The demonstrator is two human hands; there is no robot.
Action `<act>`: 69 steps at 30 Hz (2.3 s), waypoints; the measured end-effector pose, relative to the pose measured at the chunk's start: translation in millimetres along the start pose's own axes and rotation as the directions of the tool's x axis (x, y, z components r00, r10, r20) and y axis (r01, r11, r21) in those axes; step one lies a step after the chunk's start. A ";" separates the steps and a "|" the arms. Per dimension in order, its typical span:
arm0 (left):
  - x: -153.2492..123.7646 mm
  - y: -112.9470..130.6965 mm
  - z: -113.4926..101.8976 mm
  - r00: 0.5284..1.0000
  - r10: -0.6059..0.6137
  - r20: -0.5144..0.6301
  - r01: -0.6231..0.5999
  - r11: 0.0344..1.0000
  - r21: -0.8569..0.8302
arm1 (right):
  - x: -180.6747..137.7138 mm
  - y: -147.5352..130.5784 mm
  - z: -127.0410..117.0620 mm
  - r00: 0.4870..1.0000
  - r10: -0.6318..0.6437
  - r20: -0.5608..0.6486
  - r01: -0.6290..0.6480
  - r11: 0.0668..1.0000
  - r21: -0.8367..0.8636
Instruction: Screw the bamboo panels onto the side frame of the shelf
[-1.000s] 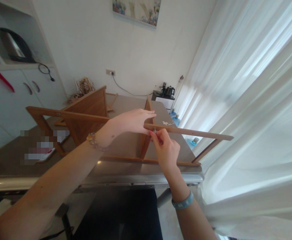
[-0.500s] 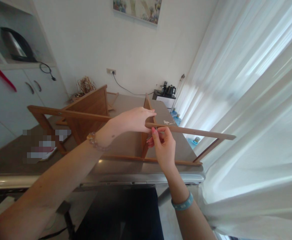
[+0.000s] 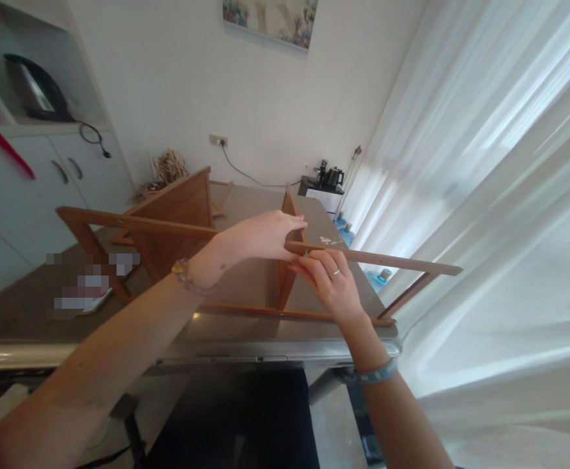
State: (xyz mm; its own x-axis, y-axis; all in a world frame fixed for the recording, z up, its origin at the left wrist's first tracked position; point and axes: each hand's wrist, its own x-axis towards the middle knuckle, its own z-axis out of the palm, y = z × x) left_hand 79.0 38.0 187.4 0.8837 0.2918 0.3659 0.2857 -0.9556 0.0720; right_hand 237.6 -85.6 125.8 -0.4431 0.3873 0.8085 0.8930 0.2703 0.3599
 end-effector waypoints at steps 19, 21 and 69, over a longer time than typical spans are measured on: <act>0.0 -0.4 -0.4 0.999 0.039 -0.015 -0.039 0.999 -0.001 | 34.4 29.0 -24.7 0.854 -0.386 0.351 0.377 0.921 0.095; 0.3 -0.5 0.5 0.999 0.043 -0.021 -0.042 0.999 0.006 | 36.7 25.6 -20.2 0.867 -0.341 0.364 0.333 0.939 0.088; -1.8 3.7 -2.5 1.000 0.000 -0.011 0.000 1.000 -0.018 | 19.6 -28.3 -15.5 0.761 0.630 0.154 -0.564 0.760 -0.323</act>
State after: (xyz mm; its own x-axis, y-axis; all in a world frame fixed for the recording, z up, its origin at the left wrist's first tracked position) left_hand 77.5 33.8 189.3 0.8796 0.2917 0.3758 0.2791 -0.9561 0.0888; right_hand 204.9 -99.3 138.6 0.2130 0.6012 0.7702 0.9543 -0.2972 -0.0319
